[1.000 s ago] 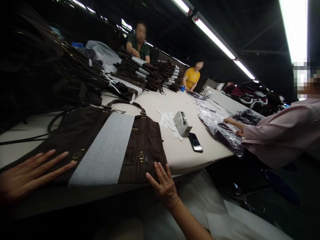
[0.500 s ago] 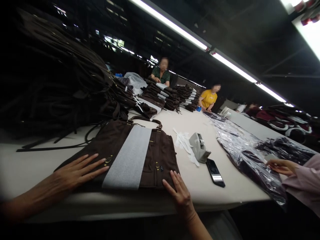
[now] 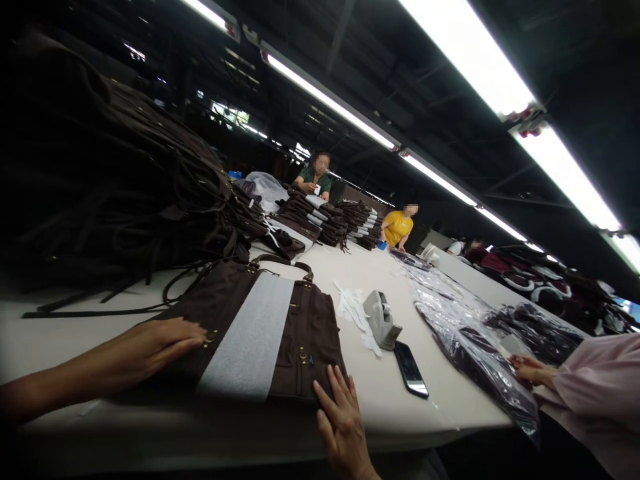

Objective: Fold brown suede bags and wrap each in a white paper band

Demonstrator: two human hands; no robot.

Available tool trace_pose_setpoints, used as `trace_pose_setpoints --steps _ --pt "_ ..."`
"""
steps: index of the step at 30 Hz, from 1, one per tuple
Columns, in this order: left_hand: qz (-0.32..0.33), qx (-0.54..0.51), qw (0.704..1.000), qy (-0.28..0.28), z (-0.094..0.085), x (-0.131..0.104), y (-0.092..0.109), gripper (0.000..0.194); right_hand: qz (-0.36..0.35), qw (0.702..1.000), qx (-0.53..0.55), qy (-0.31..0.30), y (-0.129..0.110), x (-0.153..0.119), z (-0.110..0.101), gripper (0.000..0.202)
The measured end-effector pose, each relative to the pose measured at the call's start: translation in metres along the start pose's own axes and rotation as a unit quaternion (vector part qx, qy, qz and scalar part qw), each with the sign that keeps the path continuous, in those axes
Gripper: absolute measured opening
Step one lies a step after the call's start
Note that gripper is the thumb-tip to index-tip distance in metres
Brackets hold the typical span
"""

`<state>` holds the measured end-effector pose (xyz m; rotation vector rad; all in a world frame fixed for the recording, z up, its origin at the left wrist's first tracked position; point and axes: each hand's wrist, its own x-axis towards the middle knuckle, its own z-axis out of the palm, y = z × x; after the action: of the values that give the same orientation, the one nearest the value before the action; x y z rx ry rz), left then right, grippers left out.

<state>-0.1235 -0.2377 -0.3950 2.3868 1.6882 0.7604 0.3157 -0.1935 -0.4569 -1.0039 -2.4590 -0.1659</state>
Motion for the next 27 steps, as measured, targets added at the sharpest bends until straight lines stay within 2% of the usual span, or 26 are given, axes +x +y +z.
trace_pose_setpoints --steps 2,4,6,8,10,12,14,16,19,22,24,27 --pt "-0.009 0.003 0.999 0.031 -0.001 0.024 0.016 0.044 0.05 0.998 0.043 0.001 0.0 -0.001 0.005 0.042" --pt "0.022 0.013 0.999 0.027 0.005 0.039 0.03 0.055 0.117 0.989 0.089 0.027 0.004 -0.002 0.013 0.039" --pt "0.068 0.024 0.997 -0.01 0.016 0.044 0.039 0.066 0.186 0.976 0.108 0.048 0.009 -0.001 0.02 0.04" --pt "0.098 0.027 0.993 -0.059 0.027 0.042 0.042 0.071 0.227 0.968 0.082 0.067 0.011 0.006 0.022 0.046" --pt "0.105 0.018 0.99 -0.096 0.035 0.036 0.041 0.069 0.216 0.971 0.031 0.099 0.009 0.021 0.017 0.054" --pt "0.095 0.001 0.989 -0.118 0.038 0.032 0.039 0.064 0.156 0.978 -0.014 0.14 0.003 0.041 0.009 0.06" --pt "0.077 -0.01 0.987 -0.137 0.039 0.03 0.038 0.062 0.1 0.984 -0.049 0.14 -0.002 0.058 0.004 0.064" --pt "0.061 -0.018 0.985 -0.16 0.038 0.032 0.038 0.062 0.075 0.987 -0.079 0.122 -0.002 0.067 0.011 0.068" --pt "0.046 -0.028 0.982 -0.183 0.038 0.037 0.04 0.062 0.067 0.984 -0.118 0.114 0.006 0.06 0.041 0.069" --pt "0.032 -0.026 0.979 -0.199 0.039 0.041 0.043 0.062 0.087 0.982 -0.132 0.099 0.019 0.044 0.069 0.065" --pt "0.026 -0.026 0.979 -0.202 0.039 0.042 0.043 0.061 0.098 0.984 -0.127 0.081 0.025 0.04 0.074 0.064" --pt "0.024 -0.033 0.98 -0.197 0.041 0.041 0.041 0.062 0.095 0.987 -0.118 0.053 0.026 0.048 0.061 0.062"
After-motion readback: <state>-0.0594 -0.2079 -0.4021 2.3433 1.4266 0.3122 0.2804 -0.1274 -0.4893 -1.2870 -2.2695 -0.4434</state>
